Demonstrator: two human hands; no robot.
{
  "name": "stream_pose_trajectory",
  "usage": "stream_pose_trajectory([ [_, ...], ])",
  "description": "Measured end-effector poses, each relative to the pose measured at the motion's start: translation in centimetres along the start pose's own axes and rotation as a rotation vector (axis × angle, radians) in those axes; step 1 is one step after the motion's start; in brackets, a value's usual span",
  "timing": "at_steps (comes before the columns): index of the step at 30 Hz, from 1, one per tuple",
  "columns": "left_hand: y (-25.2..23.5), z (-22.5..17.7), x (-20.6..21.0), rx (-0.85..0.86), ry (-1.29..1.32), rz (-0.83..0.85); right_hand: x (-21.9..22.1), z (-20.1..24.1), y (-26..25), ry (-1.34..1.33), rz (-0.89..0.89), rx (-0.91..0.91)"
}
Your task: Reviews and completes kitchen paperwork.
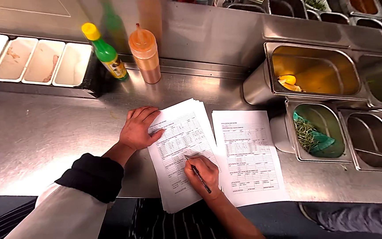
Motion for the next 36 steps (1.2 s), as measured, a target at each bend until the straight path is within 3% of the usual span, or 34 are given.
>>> stream_pose_trajectory([
  [20,0.1,0.1,0.1,0.014,-0.006,-0.009,-0.3,-0.1,0.1,-0.027,-0.038,0.060],
  [26,0.0,0.0,0.2,-0.001,-0.002,-0.004,-1.4,-1.4,-1.0,-0.110,-0.057,0.198],
  [36,0.1,0.0,0.1,0.006,-0.003,-0.002,-1.0,-0.9,-0.4,-0.026,0.020,-0.045],
])
Point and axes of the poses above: each hand's wrist, its own y-axis away from the middle knuckle, its own x-axis out of the palm, z = x × y, the point moved 3 cm from there along -y, towards the middle knuckle, and after that the axes turned 2 degrees about z, right-handed, at the moved point
